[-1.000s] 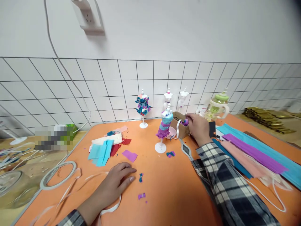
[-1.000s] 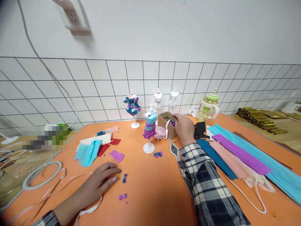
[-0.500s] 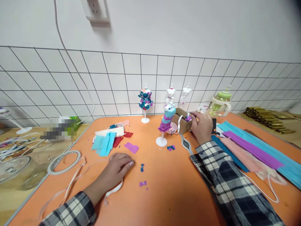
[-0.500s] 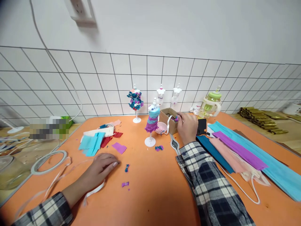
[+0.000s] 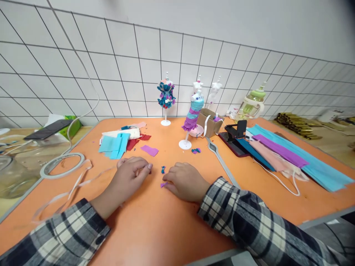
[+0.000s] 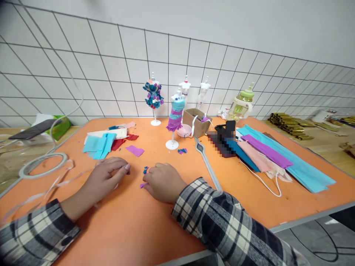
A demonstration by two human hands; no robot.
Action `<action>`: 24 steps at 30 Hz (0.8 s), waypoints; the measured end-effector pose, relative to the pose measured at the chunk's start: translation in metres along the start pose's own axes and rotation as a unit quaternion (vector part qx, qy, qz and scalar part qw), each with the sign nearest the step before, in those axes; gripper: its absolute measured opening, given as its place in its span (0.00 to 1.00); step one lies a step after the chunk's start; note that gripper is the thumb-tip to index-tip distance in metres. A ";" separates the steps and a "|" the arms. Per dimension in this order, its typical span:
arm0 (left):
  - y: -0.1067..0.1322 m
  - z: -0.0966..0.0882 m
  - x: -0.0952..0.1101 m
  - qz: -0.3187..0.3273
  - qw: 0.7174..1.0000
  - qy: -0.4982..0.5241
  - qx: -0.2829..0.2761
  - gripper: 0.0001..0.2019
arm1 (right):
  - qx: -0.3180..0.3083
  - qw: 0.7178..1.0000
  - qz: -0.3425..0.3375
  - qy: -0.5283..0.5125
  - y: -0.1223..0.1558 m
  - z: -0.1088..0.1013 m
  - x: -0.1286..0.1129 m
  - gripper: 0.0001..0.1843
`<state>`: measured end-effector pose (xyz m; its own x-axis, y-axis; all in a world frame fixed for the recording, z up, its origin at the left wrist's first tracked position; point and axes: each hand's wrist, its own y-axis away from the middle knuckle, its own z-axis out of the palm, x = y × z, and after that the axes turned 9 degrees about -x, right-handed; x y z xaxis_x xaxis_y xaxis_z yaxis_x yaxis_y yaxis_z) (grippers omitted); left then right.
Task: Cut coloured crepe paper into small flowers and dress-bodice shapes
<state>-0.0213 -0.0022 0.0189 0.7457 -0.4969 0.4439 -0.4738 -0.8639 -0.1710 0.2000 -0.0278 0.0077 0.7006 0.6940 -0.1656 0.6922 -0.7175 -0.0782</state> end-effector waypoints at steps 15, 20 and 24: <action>0.017 0.022 0.045 -0.094 0.949 0.300 -0.006 0.13 | 0.208 0.812 0.147 -0.525 0.005 -0.001 -0.017 0.07; 0.018 0.020 0.047 -0.094 0.945 0.313 0.019 0.10 | 0.244 0.844 0.113 -0.464 0.009 0.002 -0.018 0.06; 0.021 0.015 0.050 -0.080 0.932 0.354 0.012 0.09 | 0.240 0.876 0.064 -0.414 0.013 0.000 -0.015 0.09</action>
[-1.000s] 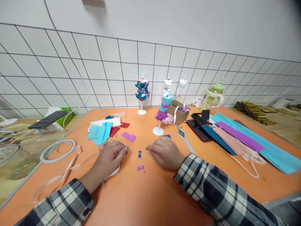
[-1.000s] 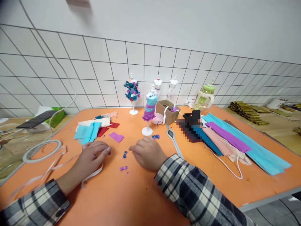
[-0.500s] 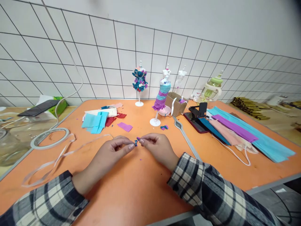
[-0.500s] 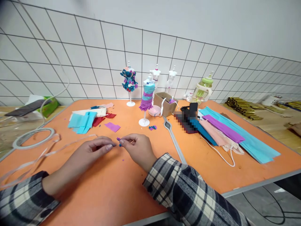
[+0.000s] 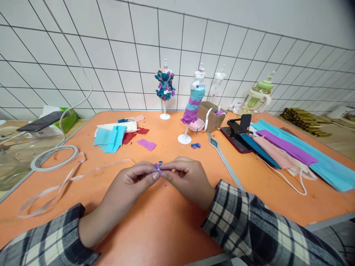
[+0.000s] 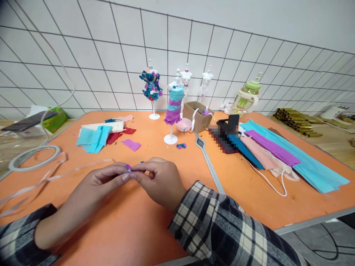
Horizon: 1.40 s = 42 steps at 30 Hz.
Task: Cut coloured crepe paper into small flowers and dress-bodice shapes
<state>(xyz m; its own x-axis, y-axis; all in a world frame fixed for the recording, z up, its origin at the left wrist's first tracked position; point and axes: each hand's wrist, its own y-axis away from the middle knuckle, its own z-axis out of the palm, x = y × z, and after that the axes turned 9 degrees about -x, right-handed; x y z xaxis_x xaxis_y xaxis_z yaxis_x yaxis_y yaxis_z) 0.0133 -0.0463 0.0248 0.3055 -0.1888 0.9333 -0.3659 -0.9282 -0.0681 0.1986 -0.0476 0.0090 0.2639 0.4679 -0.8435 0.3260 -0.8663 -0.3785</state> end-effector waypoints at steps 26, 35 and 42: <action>0.001 0.001 0.004 0.003 0.999 -0.001 -0.047 0.10 | -0.017 0.995 -0.032 0.095 0.004 -0.006 -0.012 0.04; 0.001 0.000 -0.002 0.015 0.999 -0.006 -0.043 0.07 | -0.022 0.999 0.022 0.039 0.002 -0.007 -0.011 0.03; -0.001 -0.001 0.001 0.017 0.999 -0.038 -0.034 0.09 | -0.016 0.995 -0.027 0.095 0.003 -0.006 -0.008 0.05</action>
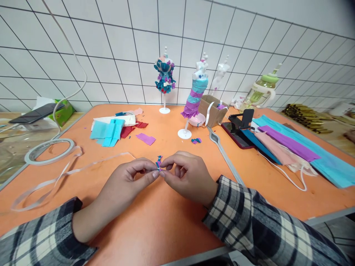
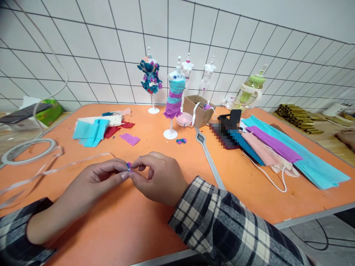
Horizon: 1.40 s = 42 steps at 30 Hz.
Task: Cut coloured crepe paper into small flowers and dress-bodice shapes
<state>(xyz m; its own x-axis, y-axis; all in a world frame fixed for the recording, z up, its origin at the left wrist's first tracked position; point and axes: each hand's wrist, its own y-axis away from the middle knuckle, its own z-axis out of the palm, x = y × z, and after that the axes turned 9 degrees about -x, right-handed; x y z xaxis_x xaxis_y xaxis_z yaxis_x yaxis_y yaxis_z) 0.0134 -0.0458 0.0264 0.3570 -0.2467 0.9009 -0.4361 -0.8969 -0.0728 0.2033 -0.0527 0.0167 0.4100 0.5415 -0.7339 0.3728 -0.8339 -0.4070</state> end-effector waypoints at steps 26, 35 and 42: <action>-0.002 -0.007 0.001 0.013 0.996 -0.042 -0.082 0.09 | -0.092 0.992 -0.044 0.080 -0.002 -0.011 0.007 0.07; -0.002 -0.004 0.000 0.039 0.995 -0.060 -0.076 0.07 | -0.142 0.935 0.217 -0.240 -0.009 -0.008 0.002 0.08; -0.002 -0.004 -0.001 -0.011 0.990 -0.123 -0.069 0.10 | -0.125 0.940 0.231 -0.216 -0.008 -0.004 0.006 0.04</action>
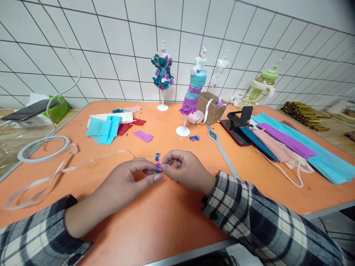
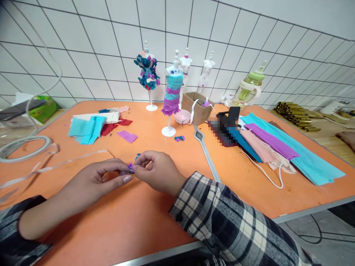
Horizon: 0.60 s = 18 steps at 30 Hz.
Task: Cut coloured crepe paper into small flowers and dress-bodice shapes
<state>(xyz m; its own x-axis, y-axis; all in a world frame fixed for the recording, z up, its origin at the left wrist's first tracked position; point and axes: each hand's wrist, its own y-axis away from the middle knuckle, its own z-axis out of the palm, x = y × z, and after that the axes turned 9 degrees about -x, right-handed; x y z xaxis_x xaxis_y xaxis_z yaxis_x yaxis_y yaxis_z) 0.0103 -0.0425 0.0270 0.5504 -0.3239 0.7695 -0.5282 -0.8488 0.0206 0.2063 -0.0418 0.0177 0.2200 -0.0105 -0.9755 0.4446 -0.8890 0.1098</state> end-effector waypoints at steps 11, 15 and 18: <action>0.001 -0.004 0.005 -0.005 0.999 -0.031 0.043 0.15 | -0.008 0.999 0.022 -0.044 0.003 0.003 -0.004 0.06; 0.000 -0.005 0.005 -0.005 0.998 -0.038 0.047 0.15 | -0.014 0.999 -0.001 -0.050 0.003 0.003 -0.002 0.09; 0.000 -0.005 0.005 -0.005 0.999 -0.035 0.039 0.15 | 0.005 1.000 -0.012 -0.019 0.001 0.003 0.000 0.07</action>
<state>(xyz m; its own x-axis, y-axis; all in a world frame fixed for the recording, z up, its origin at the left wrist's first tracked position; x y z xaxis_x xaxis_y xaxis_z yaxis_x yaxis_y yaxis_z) 0.0099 -0.0424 0.0340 0.6006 -0.3423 0.7225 -0.4731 -0.8807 -0.0239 0.2043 -0.0444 0.0171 0.1764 -0.0056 -0.9843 0.4414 -0.8933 0.0842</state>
